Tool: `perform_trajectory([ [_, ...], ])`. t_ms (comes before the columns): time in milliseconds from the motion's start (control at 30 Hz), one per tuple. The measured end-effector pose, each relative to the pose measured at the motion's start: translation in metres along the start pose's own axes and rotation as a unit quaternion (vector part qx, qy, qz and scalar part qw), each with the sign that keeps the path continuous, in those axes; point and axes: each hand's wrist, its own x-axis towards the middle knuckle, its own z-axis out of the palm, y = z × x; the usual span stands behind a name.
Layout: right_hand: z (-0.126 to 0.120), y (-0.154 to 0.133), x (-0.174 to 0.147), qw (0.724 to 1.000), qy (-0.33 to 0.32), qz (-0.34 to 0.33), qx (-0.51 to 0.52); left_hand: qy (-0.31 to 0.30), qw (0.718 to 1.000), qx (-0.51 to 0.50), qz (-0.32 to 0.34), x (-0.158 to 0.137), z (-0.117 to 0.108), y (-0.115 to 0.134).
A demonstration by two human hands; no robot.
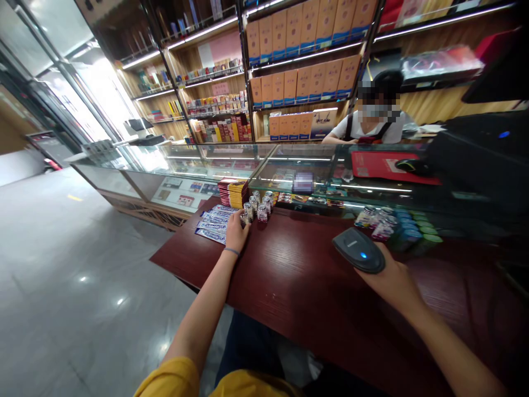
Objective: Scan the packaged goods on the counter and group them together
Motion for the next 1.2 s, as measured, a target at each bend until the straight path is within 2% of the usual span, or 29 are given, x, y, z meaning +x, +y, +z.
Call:
perform_trajectory([
  [200,-0.007,-0.003,0.003,1.0,-0.006,-0.011,0.015,0.035,0.998,0.044,0.03,-0.003,-0.004,0.011],
  [300,-0.01,-0.005,0.004,0.999,0.031,-0.015,0.013,0.06,0.995,0.073,0.04,-0.006,-0.003,0.021],
  [433,-0.014,-0.003,0.007,0.997,0.071,-0.005,0.03,0.079,0.99,0.068,0.099,-0.01,0.004,0.042],
  [533,-0.019,0.004,0.011,0.994,0.099,0.01,0.035,0.057,0.986,0.046,0.15,-0.012,0.015,0.063],
  [667,-0.028,0.016,0.016,0.988,0.14,0.037,0.058,0.025,0.984,0.012,0.176,-0.014,0.039,0.093],
  [833,-0.044,0.027,0.021,0.975,0.187,0.074,0.098,-0.013,0.986,-0.051,0.157,-0.014,0.076,0.131],
  [1200,-0.067,0.051,0.026,0.955,0.23,0.12,0.141,-0.085,0.966,-0.191,0.151,-0.02,0.159,0.223],
])
